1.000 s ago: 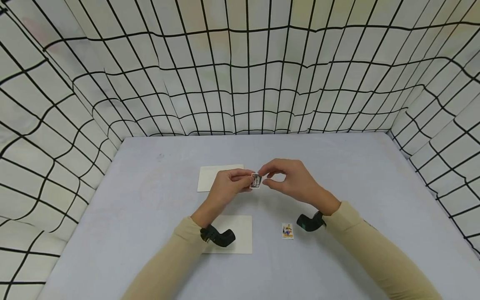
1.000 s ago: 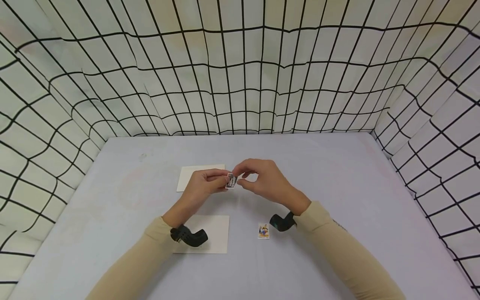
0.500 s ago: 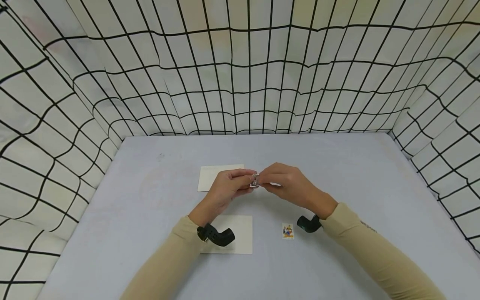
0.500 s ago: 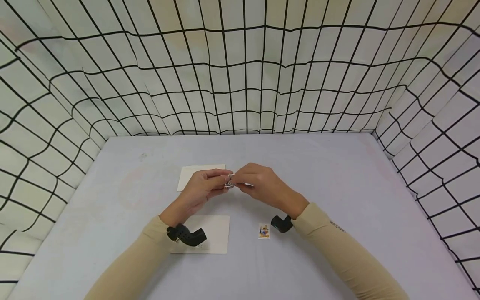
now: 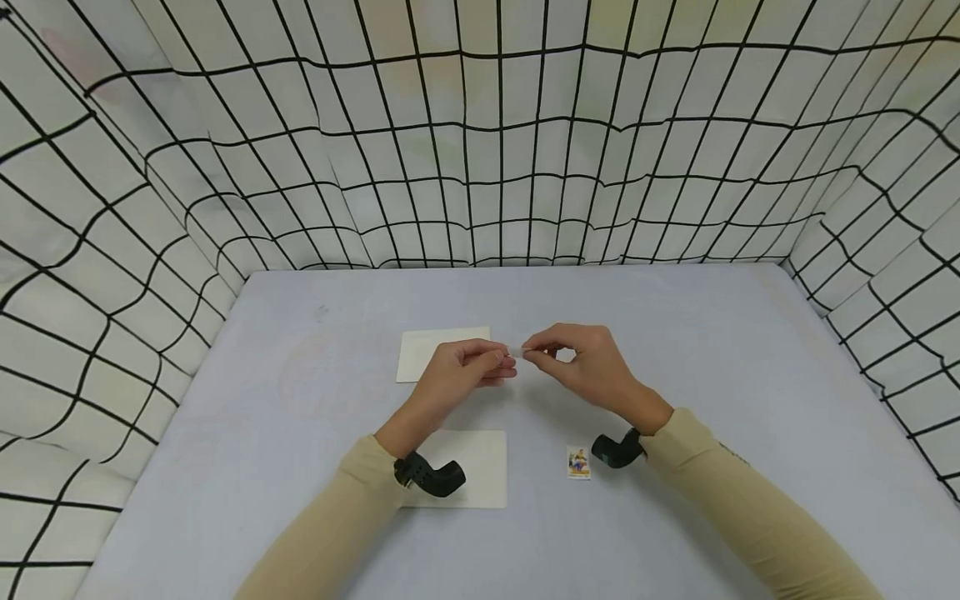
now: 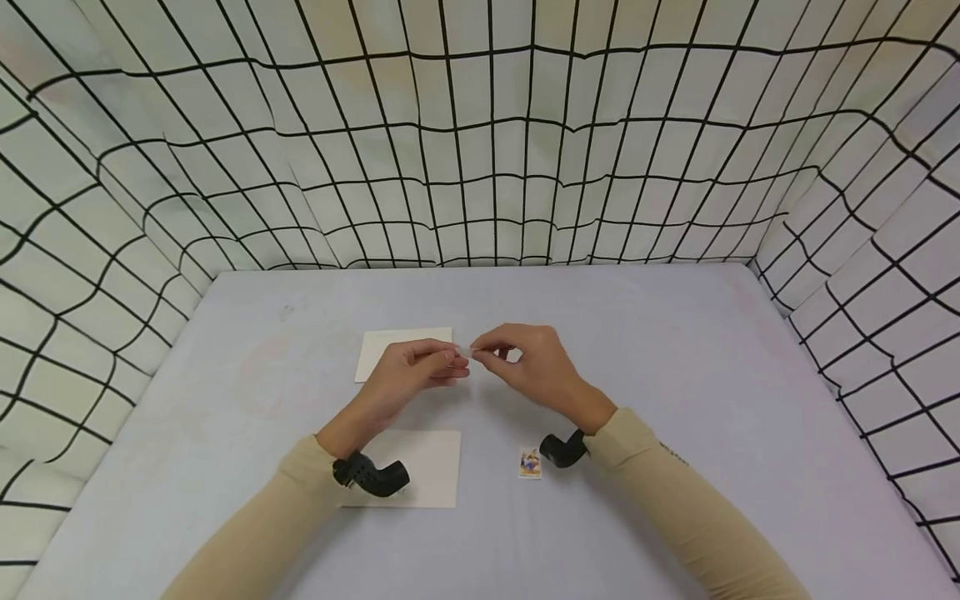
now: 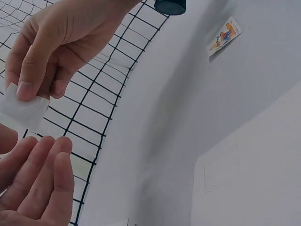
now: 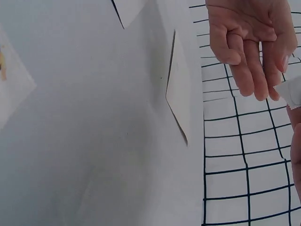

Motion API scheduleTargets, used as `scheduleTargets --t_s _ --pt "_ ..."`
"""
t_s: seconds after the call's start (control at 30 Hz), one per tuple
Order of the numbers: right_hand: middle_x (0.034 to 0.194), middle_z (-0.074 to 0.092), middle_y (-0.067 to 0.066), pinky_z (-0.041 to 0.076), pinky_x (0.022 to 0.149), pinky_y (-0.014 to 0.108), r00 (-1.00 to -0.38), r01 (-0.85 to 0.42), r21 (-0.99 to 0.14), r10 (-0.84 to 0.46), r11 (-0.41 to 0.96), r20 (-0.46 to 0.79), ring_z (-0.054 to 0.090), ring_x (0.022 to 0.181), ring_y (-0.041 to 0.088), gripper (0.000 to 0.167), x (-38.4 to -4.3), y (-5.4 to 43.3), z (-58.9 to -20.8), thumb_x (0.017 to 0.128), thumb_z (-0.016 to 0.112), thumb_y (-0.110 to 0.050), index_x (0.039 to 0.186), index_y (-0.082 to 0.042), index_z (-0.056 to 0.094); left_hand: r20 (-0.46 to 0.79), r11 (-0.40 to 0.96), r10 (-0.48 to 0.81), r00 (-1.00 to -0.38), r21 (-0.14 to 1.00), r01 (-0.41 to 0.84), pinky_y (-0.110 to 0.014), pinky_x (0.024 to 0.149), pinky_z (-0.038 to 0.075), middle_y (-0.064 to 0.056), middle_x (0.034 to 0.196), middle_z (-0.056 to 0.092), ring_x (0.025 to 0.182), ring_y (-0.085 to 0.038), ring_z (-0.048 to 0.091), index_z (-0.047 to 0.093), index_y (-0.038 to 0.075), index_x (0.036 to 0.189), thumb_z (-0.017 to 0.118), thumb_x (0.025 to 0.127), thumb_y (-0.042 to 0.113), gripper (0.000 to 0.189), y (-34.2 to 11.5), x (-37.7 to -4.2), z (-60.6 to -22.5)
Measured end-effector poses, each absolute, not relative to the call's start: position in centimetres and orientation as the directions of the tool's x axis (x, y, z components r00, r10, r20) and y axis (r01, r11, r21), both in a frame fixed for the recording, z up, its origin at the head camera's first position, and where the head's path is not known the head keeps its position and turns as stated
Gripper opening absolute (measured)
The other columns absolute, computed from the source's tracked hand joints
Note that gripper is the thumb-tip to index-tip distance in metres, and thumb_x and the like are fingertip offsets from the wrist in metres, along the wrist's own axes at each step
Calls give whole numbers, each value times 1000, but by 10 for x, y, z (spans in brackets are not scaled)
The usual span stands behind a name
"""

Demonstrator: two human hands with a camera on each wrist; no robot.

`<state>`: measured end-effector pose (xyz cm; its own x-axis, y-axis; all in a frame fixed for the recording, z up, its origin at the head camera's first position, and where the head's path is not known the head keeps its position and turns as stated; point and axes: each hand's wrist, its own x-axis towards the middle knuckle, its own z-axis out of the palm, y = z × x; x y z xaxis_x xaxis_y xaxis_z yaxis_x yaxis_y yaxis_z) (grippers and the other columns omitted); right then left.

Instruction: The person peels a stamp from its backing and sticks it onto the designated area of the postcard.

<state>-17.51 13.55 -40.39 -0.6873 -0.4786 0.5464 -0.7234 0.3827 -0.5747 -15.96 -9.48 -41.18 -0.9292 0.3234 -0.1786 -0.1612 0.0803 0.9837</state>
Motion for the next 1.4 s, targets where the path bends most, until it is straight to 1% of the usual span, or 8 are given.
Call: scheduleTargets --t_s 0.1,0.27,0.4,0.7,0.8,1.0,1.23,1.4 --pt "94 81 0 62 74 23 -782 -609 -696 -430 380 450 74 82 7 10 -174 136 -405 91 80 -11 101 -14 80 -123 139 317 -940 987 -82 -29 95 63 -22 126 73 114 -27 76 67 -4 128 62 104 15 32 -95 -158 -411" --pt "94 79 6 61 69 25 -898 -366 -869 -370 333 237 75 79 31 10 -172 134 -406 93 78 -18 102 -14 79 -69 152 311 -948 988 -21 -29 94 63 -24 126 72 113 -35 74 67 -4 129 63 103 15 32 -95 -155 -412" --pt "91 79 9 61 66 33 -925 -249 -921 -356 300 134 70 78 43 11 -172 132 -409 93 78 -19 102 -12 79 -71 117 310 -948 992 -36 -28 91 63 -24 124 74 107 -32 77 67 -6 128 65 102 14 33 -93 -152 -416" --pt "91 80 9 63 70 47 -939 -170 -945 -336 280 69 73 78 41 16 -170 131 -417 92 79 -18 104 -8 78 -71 98 229 -971 994 -49 -27 84 64 -22 114 78 97 -33 80 72 -2 119 70 98 11 25 -85 -148 -421" --pt "94 80 10 64 73 43 -940 -176 -940 -334 294 71 75 79 35 18 -169 130 -418 92 79 -18 107 -9 78 -97 74 212 -973 994 -82 -27 84 65 -26 115 76 96 -32 80 71 -4 121 69 98 10 27 -83 -147 -424" --pt "104 78 7 62 77 21 -932 -313 -866 -302 389 202 75 88 15 24 -168 132 -417 90 82 -18 111 -8 75 -139 34 184 -973 990 -135 -27 89 64 -27 116 76 99 -36 79 72 -2 120 69 97 12 28 -81 -148 -429" --pt "100 79 1 62 76 30 -850 -523 -725 -335 449 406 68 82 7 16 -168 133 -411 89 82 -12 104 -11 76 -175 1 179 -968 984 -178 -27 90 64 -27 120 74 89 -16 81 70 -3 123 69 98 12 30 -81 -151 -432" --pt "99 80 0 61 75 29 -766 -642 -617 -413 456 492 70 83 11 15 -166 131 -410 88 82 -8 102 -10 78 -176 -3 182 -967 984 -179 -27 88 64 -28 120 74 88 -14 81 68 -6 125 68 98 12 33 -80 -151 -435"
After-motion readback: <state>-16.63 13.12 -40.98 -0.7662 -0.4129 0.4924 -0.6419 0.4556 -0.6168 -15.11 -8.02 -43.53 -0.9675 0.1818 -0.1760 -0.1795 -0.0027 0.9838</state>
